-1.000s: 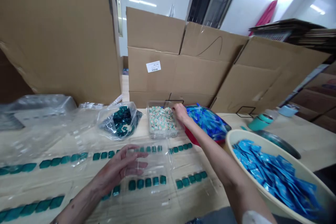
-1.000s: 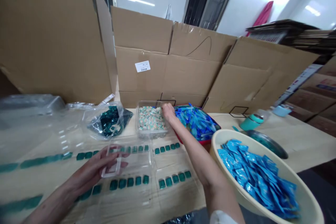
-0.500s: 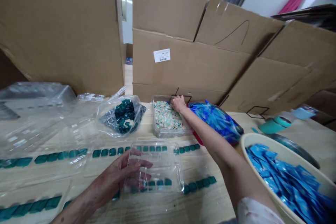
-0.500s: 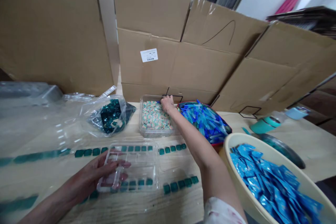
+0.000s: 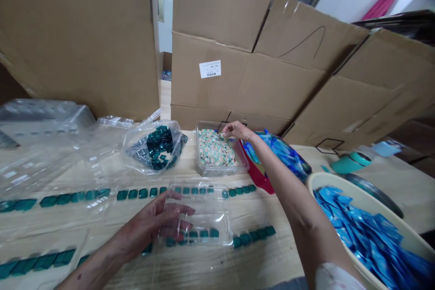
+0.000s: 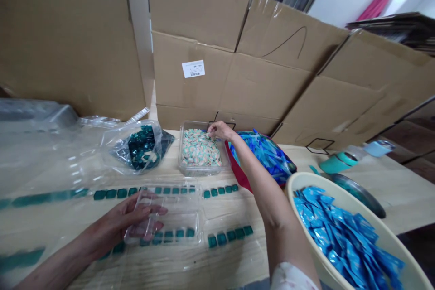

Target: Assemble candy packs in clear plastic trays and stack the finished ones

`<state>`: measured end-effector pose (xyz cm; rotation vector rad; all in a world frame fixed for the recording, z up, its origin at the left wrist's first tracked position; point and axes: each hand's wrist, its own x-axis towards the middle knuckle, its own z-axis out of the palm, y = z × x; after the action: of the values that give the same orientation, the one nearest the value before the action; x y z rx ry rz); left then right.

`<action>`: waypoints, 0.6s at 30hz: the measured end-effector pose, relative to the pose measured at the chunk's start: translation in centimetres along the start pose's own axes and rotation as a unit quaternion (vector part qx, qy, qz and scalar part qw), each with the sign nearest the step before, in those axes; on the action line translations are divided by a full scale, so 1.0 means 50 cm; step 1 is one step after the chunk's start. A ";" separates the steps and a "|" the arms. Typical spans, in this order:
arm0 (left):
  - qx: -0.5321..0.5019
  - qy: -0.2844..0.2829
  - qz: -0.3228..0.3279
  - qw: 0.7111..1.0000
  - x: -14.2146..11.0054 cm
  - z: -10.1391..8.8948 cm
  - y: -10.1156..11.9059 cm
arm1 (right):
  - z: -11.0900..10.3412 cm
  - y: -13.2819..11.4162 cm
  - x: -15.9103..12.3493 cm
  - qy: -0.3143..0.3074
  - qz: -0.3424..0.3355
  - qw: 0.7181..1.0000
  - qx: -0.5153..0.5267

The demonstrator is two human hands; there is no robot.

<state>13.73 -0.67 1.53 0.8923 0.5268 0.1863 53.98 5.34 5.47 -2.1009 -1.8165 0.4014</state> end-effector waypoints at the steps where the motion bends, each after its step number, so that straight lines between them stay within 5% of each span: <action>1: 0.001 -0.003 0.003 1.000 0.001 -0.001 -0.001 | 0.002 -0.004 -0.003 -0.020 -0.007 1.000 0.018; 8: -0.001 -0.009 -0.003 1.000 -0.003 0.002 0.006 | 0.024 -0.028 -0.016 -0.140 0.010 0.974 0.178; 18: -0.012 0.002 -0.031 0.999 -0.007 0.010 0.010 | 0.053 -0.071 -0.064 -0.194 0.007 0.965 0.174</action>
<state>13.74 -0.84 2.29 0.8519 0.5533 0.1383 49.20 2.79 4.57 -1.8828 -1.7626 1.1155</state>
